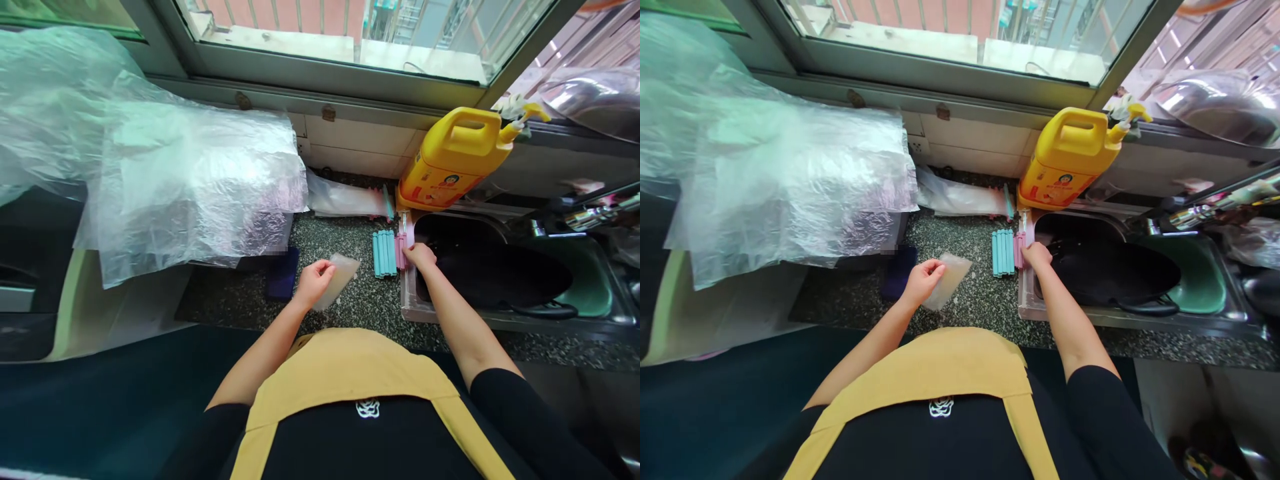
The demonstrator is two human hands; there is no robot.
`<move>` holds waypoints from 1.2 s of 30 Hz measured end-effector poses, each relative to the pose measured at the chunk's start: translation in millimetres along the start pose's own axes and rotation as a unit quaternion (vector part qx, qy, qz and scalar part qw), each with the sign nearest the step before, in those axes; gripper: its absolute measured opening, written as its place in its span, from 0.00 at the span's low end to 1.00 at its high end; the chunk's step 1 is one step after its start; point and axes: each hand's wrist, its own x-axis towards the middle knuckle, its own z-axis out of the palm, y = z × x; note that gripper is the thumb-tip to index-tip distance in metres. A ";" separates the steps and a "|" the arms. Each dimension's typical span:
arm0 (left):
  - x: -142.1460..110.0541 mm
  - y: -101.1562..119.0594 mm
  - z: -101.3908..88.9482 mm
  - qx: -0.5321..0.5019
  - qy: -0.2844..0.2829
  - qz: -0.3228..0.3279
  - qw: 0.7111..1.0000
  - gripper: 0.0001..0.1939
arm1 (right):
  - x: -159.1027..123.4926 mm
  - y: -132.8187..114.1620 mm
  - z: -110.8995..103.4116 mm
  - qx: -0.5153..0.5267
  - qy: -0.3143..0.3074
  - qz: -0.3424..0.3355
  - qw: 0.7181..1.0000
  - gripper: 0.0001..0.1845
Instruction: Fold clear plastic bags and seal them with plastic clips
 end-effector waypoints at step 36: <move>7.2 48.4 1.9 -0.155 -0.001 0.004 0.988 0.11 | -112.6 -35.1 -31.3 0.335 0.124 -0.371 0.857 0.11</move>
